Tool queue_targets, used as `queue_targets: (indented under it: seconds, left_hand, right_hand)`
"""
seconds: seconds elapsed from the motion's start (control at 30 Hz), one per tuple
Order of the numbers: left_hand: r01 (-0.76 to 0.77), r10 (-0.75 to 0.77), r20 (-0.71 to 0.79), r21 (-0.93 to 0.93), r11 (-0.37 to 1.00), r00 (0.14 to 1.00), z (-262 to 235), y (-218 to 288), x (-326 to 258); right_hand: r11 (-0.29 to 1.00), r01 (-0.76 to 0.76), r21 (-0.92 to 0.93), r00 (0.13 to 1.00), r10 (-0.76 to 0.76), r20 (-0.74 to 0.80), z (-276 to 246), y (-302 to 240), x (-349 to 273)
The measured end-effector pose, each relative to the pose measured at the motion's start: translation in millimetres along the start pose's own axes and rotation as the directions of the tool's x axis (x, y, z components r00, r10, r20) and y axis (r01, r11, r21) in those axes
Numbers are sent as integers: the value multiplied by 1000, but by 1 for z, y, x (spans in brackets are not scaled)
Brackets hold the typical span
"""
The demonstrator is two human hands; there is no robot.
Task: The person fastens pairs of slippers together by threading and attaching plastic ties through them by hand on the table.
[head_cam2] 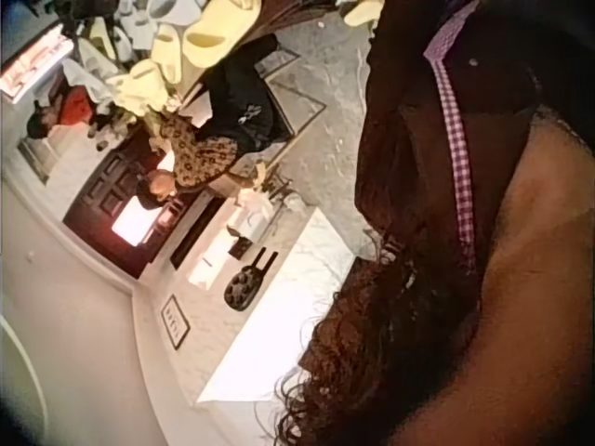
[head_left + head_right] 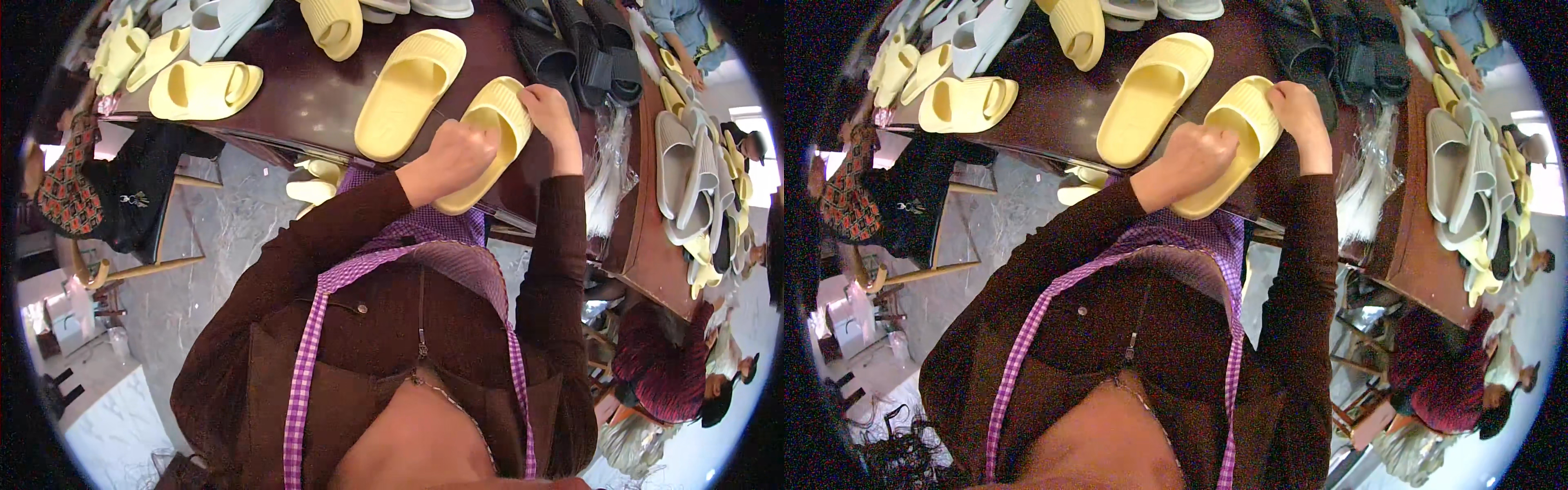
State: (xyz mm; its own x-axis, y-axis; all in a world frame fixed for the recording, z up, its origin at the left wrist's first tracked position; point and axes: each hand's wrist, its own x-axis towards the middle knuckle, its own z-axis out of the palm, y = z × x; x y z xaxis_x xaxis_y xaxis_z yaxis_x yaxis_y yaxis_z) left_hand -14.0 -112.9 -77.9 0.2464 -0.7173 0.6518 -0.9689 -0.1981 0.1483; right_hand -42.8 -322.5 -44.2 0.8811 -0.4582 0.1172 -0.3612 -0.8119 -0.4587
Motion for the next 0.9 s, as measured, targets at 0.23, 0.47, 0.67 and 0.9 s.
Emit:
queue_targets:
  seconds: [0.23,0.47,0.67,0.9]
  left_hand:
    - [5,-5,7,43,999,1000,6,0,9]
    - [66,-68,16,92,994,998,6,-3,9]
    - [92,-97,41,113,989,994,8,1,8]
    - [100,-100,1,48,994,995,4,2,10]
  right_hand:
    - [904,-85,418,981,3,194,15,-8,12]
    - [890,-84,449,975,166,-147,-8,-2,0]
    - [923,-148,355,986,167,-25,0,8,-4]
    - [945,54,323,994,-83,76,14,10,4]
